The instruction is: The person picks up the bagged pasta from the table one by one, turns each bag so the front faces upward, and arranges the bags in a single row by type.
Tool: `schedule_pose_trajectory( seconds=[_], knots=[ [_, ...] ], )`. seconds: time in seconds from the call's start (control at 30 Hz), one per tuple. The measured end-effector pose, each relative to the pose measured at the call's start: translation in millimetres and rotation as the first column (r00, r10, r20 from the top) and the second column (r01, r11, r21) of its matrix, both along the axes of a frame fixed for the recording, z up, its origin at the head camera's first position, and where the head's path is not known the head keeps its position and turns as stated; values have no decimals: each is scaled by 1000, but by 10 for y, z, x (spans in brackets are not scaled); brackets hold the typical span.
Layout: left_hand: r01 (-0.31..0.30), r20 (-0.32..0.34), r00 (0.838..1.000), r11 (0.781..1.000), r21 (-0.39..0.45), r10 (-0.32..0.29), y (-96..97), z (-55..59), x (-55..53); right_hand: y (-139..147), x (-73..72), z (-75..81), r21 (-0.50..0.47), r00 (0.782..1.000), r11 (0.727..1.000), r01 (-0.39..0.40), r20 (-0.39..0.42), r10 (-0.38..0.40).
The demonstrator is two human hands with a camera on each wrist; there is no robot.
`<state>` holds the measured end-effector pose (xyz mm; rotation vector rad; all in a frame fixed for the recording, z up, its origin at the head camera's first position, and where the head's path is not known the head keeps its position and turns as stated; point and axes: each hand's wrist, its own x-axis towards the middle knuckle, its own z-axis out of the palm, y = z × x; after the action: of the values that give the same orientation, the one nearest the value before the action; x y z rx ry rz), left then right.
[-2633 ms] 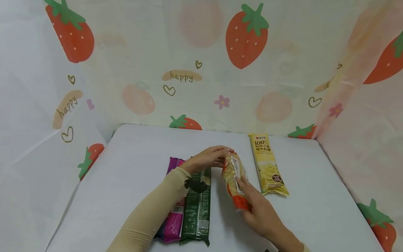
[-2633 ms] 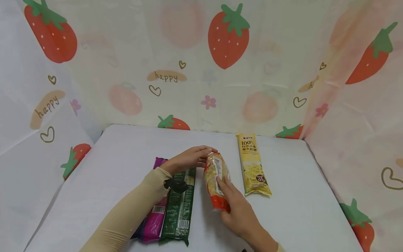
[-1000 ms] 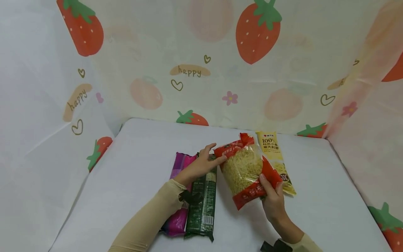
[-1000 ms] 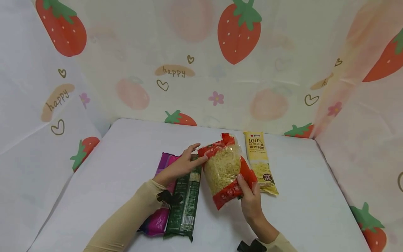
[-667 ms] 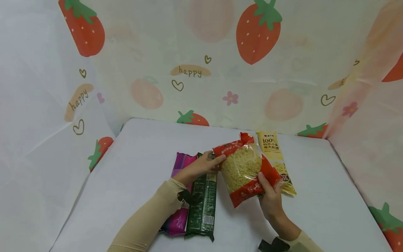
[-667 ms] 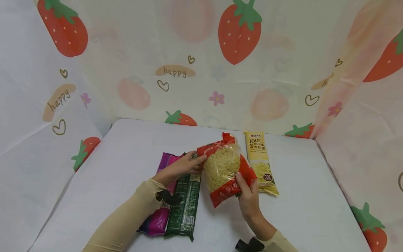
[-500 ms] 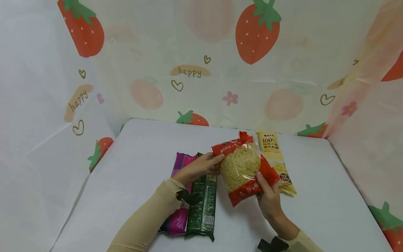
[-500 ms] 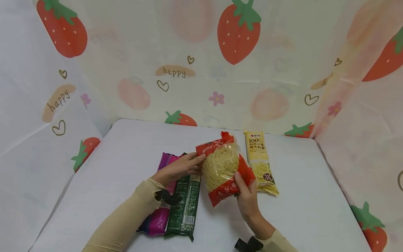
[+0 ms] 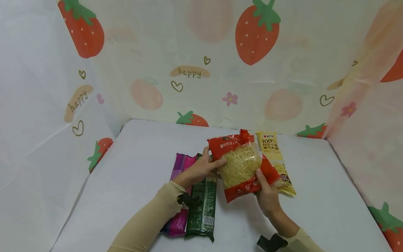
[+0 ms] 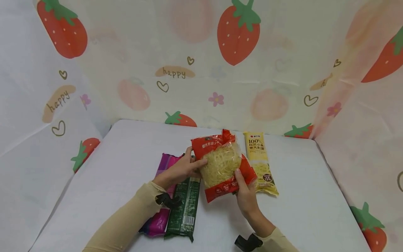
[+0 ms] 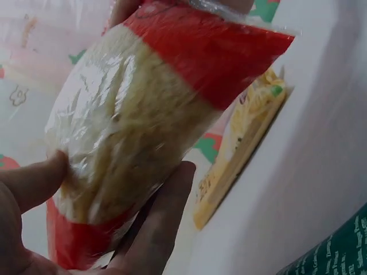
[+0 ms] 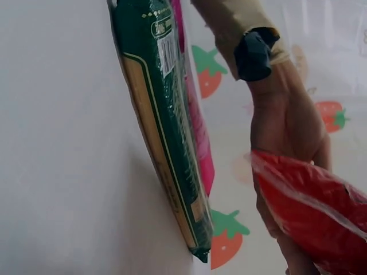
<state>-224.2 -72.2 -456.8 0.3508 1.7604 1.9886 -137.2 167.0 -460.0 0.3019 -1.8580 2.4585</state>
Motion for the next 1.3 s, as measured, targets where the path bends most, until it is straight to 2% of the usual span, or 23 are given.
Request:
schedule_pose_trajectory(
  seconds=[0.13,0.23,0.4,0.57,0.77,0.83,0.93,1.07,1.2,1.3],
  knots=[
    [-76,-53,996,997,-2,76,-6,13,3,9,9,8,108,998,994,28,51,-34],
    [-109,-80,991,994,-8,108,-39,16,1,32,27,4,197,995,980,41,77,-57],
    [-145,-101,985,988,-43,140,-121,33,20,110,29,-48,352,998,935,44,30,-58],
    [-144,-157,979,985,-90,129,-178,25,28,170,13,-117,372,1000,928,14,-7,-12],
    [-146,-211,969,987,-64,130,-188,30,30,160,-5,-177,416,999,909,10,-33,4],
    [-157,-219,966,986,-60,140,-192,42,30,146,-12,-192,409,1000,913,10,-28,2],
    [-166,-238,960,984,-61,147,-199,58,19,121,-16,-221,383,1000,924,-3,-10,8],
    [-189,-235,958,978,-93,163,-223,100,10,80,-8,-248,343,998,937,-63,29,57],
    [-208,-211,963,961,-184,168,-293,155,-5,43,8,-225,330,986,931,-156,114,125],
    [-199,-189,970,950,-241,155,-357,197,-18,21,-2,-206,343,975,918,-200,164,151]
  ],
)
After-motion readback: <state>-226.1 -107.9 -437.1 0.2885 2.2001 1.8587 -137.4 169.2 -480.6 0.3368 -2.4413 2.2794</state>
